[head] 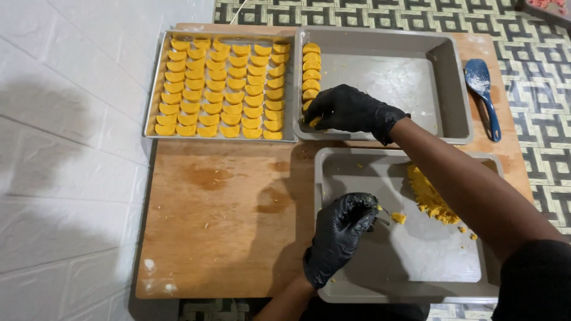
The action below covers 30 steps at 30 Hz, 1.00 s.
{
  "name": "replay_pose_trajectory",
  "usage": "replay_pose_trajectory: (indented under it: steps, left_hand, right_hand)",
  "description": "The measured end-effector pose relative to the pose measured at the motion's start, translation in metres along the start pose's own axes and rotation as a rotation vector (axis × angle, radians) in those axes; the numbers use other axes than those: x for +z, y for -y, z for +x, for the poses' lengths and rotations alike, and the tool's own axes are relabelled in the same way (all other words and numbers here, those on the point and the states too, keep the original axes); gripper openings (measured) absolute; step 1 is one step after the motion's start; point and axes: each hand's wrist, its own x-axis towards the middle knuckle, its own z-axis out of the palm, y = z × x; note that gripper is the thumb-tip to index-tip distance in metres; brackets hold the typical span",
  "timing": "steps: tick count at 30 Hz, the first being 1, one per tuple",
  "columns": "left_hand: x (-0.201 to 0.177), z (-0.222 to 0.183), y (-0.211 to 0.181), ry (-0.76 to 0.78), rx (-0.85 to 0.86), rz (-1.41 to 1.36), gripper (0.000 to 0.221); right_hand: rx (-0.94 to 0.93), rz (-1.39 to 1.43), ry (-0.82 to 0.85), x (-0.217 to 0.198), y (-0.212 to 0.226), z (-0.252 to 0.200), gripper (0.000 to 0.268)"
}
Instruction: Manually shaping yellow dough into small crescent-shaped pieces and arranging them on a baking tray.
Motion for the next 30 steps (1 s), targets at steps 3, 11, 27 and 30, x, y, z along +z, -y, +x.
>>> replay_pose_trajectory:
  steps: [3, 11, 27, 30]
  left_hand:
    - [0.001, 0.001, -0.005, -0.015, -0.018, -0.005, 0.022]
    - [-0.002, 0.004, -0.009, 0.010, 0.002, 0.017, 0.020]
    - [0.001, 0.003, -0.008, -0.002, 0.004, 0.052, 0.023]
    - [0.001, 0.001, -0.004, -0.011, -0.006, -0.016, 0.025]
  right_hand:
    - [-0.024, -0.265, 0.055, 0.003, 0.002, 0.005, 0.035]
    - [-0.103, -0.288, 0.080, 0.008, -0.004, 0.011, 0.028]
    - [-0.224, -0.251, -0.134, -0.011, 0.010, -0.002, 0.024]
    - [-0.288, -0.227, -0.189, -0.024, 0.016, -0.018, 0.027]
